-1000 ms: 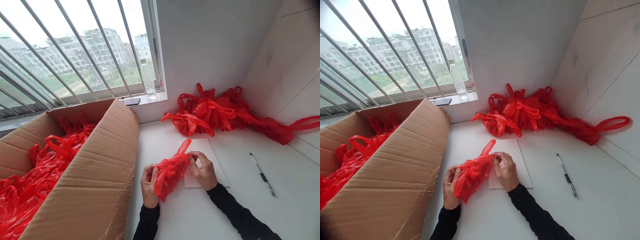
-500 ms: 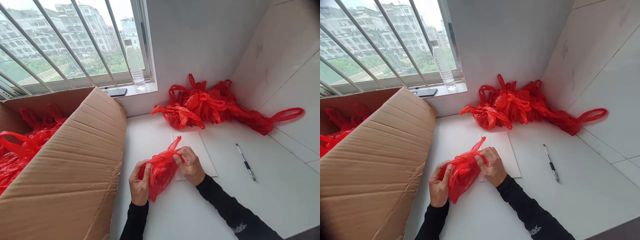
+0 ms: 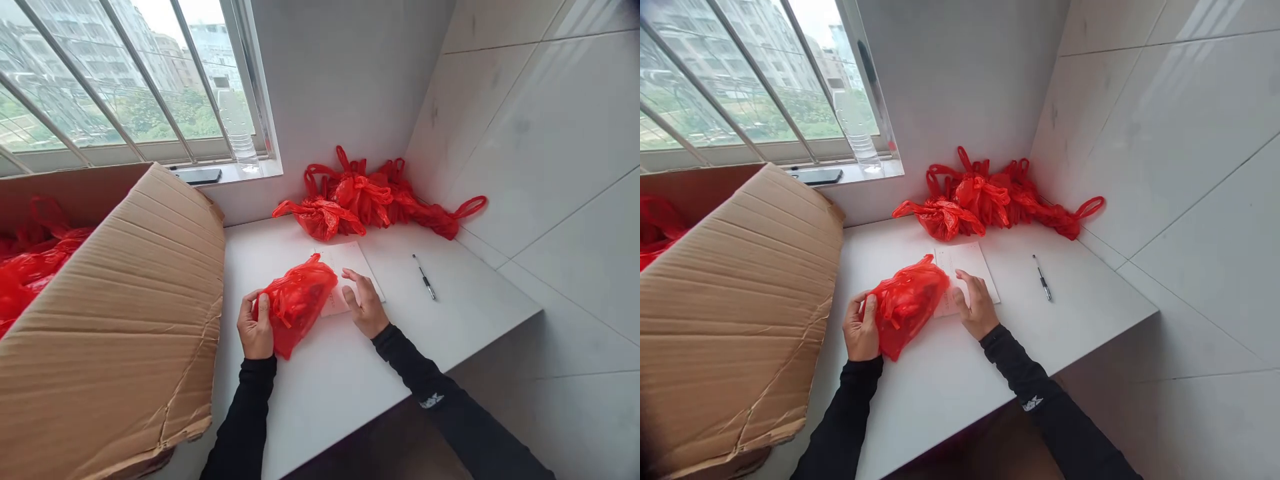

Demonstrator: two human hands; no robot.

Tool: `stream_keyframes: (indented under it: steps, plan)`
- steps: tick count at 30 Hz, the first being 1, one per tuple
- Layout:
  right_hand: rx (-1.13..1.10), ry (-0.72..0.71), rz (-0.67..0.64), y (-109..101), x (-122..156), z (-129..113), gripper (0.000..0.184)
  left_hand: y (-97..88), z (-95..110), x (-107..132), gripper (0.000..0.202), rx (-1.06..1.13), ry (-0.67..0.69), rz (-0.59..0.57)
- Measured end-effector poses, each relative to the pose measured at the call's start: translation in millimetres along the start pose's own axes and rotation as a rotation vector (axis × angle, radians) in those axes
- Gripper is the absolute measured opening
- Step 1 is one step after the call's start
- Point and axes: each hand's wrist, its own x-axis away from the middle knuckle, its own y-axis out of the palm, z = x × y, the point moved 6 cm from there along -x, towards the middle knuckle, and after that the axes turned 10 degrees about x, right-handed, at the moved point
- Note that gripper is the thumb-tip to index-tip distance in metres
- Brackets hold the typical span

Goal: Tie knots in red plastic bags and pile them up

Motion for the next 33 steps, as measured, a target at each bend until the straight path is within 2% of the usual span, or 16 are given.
stream_keyframes:
  steps: [4,6,8,10,14,19,21,24,25,27,29,33]
  plan:
    - [0.022,-0.102,-0.004,8.0,-5.9,-7.6,0.052,9.4,8.3,9.4,0.031,0.012,-0.009,-0.084]
    - [0.001,-0.118,-0.026,10.6,-7.5,-10.2,0.052,17.0,16.2,18.2,0.032,0.002,-0.005,-0.157]
    - [-0.033,-0.088,-0.046,10.2,-6.5,-9.3,0.038,24.0,23.4,27.9,0.031,-0.018,0.006,-0.218]
    - [-0.068,-0.052,-0.044,5.6,-3.0,-7.3,0.02,25.8,29.6,37.5,0.027,-0.034,0.021,-0.224]
    - [-0.135,-0.007,-0.019,-12.6,12.7,-5.3,0.015,11.9,41.5,62.2,0.026,-0.014,-0.008,-0.149]
    - [-0.323,0.144,-0.081,-36.0,47.8,-0.2,0.004,-15.6,58.6,97.3,0.027,-0.076,-0.081,-0.084]
    - [-0.319,0.147,-0.091,-45.0,58.1,-6.9,0.017,-17.2,65.3,105.0,0.029,-0.125,-0.111,-0.105]
    - [-0.264,0.071,-0.142,-52.5,61.0,-29.5,0.048,-6.1,77.1,108.6,0.038,-0.215,-0.1,-0.197]
    - [-0.244,0.043,-0.175,-52.8,59.2,-37.7,0.051,-1.1,82.0,108.4,0.038,-0.239,-0.073,-0.231]
    - [-0.22,0.01,-0.235,-52.6,53.5,-50.0,0.038,5.4,92.0,106.7,0.028,-0.258,-0.003,-0.268]
    - [-0.225,0.051,-0.234,-56.0,47.2,-51.1,0.015,2.5,98.9,103.8,0.018,-0.248,0.019,-0.225]
    - [-0.372,0.311,-0.129,-70.6,44.8,-24.8,0.019,-14.1,101.4,103.9,0.027,-0.186,-0.129,-0.072]
